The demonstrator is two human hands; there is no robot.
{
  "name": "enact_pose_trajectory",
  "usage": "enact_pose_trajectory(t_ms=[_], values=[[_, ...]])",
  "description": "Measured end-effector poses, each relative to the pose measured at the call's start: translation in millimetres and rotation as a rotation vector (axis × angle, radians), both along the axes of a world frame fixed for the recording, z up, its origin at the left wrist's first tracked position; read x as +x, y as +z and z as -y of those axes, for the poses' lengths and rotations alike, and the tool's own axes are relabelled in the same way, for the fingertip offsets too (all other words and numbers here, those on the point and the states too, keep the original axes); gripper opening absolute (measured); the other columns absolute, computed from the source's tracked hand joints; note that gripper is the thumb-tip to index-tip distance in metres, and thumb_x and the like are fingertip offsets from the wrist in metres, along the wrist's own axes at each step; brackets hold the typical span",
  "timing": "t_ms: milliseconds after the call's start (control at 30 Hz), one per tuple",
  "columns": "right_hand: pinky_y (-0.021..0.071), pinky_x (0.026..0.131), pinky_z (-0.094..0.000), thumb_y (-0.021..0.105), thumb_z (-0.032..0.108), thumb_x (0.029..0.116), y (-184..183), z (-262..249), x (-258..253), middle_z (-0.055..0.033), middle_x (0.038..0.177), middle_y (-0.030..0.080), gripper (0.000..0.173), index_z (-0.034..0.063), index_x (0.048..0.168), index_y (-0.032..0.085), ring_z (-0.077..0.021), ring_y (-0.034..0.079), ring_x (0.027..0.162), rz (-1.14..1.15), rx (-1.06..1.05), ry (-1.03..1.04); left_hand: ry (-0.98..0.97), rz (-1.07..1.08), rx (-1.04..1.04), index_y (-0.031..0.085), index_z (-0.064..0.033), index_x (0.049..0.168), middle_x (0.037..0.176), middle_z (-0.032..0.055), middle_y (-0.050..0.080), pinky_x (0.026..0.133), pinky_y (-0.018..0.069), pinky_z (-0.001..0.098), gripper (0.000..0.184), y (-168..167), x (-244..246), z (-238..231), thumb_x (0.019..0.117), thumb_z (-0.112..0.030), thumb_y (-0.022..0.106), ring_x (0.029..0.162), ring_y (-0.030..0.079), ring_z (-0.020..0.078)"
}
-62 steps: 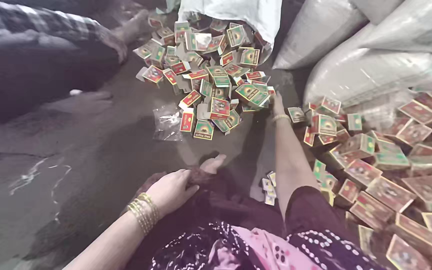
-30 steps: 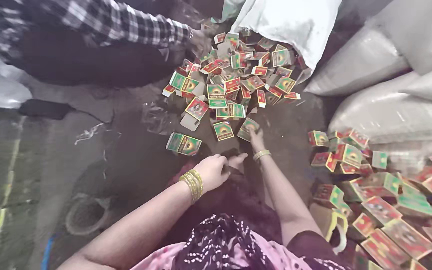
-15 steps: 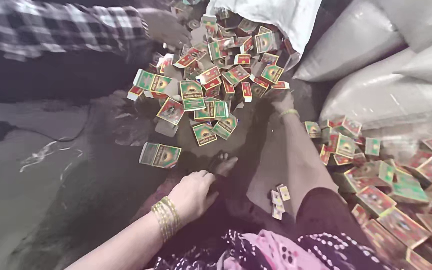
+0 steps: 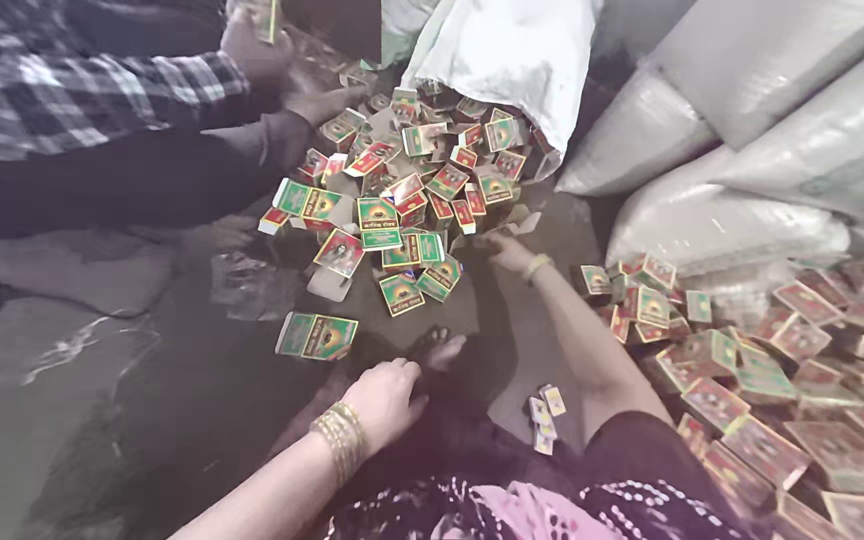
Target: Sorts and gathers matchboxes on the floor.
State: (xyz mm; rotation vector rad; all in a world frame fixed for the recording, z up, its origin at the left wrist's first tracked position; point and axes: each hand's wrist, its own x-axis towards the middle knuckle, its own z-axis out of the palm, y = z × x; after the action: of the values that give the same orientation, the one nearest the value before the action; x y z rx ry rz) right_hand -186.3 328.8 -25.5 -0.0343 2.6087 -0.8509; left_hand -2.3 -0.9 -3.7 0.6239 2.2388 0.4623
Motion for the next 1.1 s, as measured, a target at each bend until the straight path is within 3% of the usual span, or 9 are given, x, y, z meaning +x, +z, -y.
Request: enact_pose_trajectory(t_ms=[200,300,467,667,767,833,967,1033,1100], values=[[0.0445,0.11,-0.0584,0.062,0.007,0.0972,28,16,180,-0.0197,0.143,0.06,0.054,0.0143,0.15,0.052,-0.0379,0.058,0.131,0.319,0.33,0.224,0.034,-0.023,-0.006,0.065,-0.0101,0.13,0.132,0.0142,0.064,0.106,0.0487,0.0553,0.046,-1,1,0,0.0995,-0.044,0.059,0.125,0.061,0.0311],[0.0432,0.111,-0.0585,0.064,0.022,0.0995,39,-11,260,-0.0201,0.14,0.061,0.05,0.0099,0.147,0.054,-0.0369,0.059,0.13,0.39,0.332,0.003,0.045,-0.038,0.002,0.066,-0.0074,0.128,0.13,0.0181,0.065,0.105,0.0477,0.0605,0.048,0,4,1,0.099,-0.044,0.059,0.124,0.062,0.0357],[0.0415,0.11,-0.0629,0.067,0.026,0.0955,32,-50,351,-0.0262,0.141,0.057,0.058,0.0047,0.147,0.052,-0.0422,0.054,0.132,0.452,0.419,-0.497,0.05,-0.134,0.022,0.07,-0.0077,0.12,0.118,0.0193,0.069,0.097,0.05,0.0646,0.041,-9,13,1,0.0982,-0.042,0.063,0.114,0.066,0.0387],[0.0439,0.109,-0.0612,0.081,0.047,0.0853,-10,-15,364,-0.0293,0.146,0.051,0.093,0.0044,0.155,0.037,-0.0438,0.054,0.133,0.365,0.331,-0.644,0.058,-0.229,-0.009,0.072,-0.0091,0.116,0.111,0.0191,0.071,0.092,0.0519,0.0665,0.039,-10,20,9,0.0982,-0.043,0.062,0.109,0.068,0.0391],[0.0437,0.108,-0.0654,0.084,0.041,0.0828,-29,2,353,-0.0297,0.168,0.012,0.106,0.0171,0.165,0.021,-0.0516,0.04,0.142,0.298,0.44,-0.432,0.075,-0.266,0.004,0.071,-0.0082,0.119,0.113,0.0201,0.071,0.092,0.0517,0.0673,0.038,-3,30,13,0.0992,-0.039,0.06,0.111,0.067,0.0407],[0.0422,0.108,-0.0662,0.082,0.029,0.0856,-36,8,343,-0.0251,0.171,0.002,0.098,0.0212,0.165,0.026,-0.0533,0.035,0.144,0.298,0.55,-0.184,0.091,-0.314,0.046,0.071,-0.0077,0.118,0.113,0.0202,0.07,0.091,0.0524,0.0672,0.035,0,38,17,0.0994,-0.036,0.06,0.109,0.067,0.041],[0.0348,0.111,-0.0729,0.066,0.003,0.0916,-46,10,340,-0.0163,0.173,0.009,0.08,0.0202,0.162,0.034,-0.0551,0.023,0.15,0.325,0.677,0.117,0.11,-0.371,0.042,0.072,-0.0083,0.11,0.11,0.0176,0.071,0.089,0.0535,0.0644,0.032,7,50,19,0.1003,-0.035,0.057,0.107,0.069,0.0384],[0.0282,0.117,-0.0694,0.06,0.0,0.095,-51,2,342,-0.0168,0.171,0.017,0.074,0.0155,0.162,0.033,-0.0505,0.019,0.153,0.345,0.714,0.133,0.108,-0.354,0.003,0.071,-0.0063,0.11,0.112,0.0187,0.071,0.091,0.0528,0.064,0.034,15,55,19,0.1012,-0.034,0.055,0.109,0.068,0.0385],[0.0307,0.116,-0.0694,0.053,0.006,0.1014,-51,-7,346,-0.0194,0.171,0.016,0.064,0.0133,0.161,0.033,-0.0519,0.023,0.152,0.332,0.7,0.065,0.104,-0.311,-0.012,0.069,-0.005,0.117,0.118,0.0199,0.069,0.095,0.0514,0.0639,0.036,23,60,18,0.1015,-0.035,0.055,0.114,0.066,0.039]])
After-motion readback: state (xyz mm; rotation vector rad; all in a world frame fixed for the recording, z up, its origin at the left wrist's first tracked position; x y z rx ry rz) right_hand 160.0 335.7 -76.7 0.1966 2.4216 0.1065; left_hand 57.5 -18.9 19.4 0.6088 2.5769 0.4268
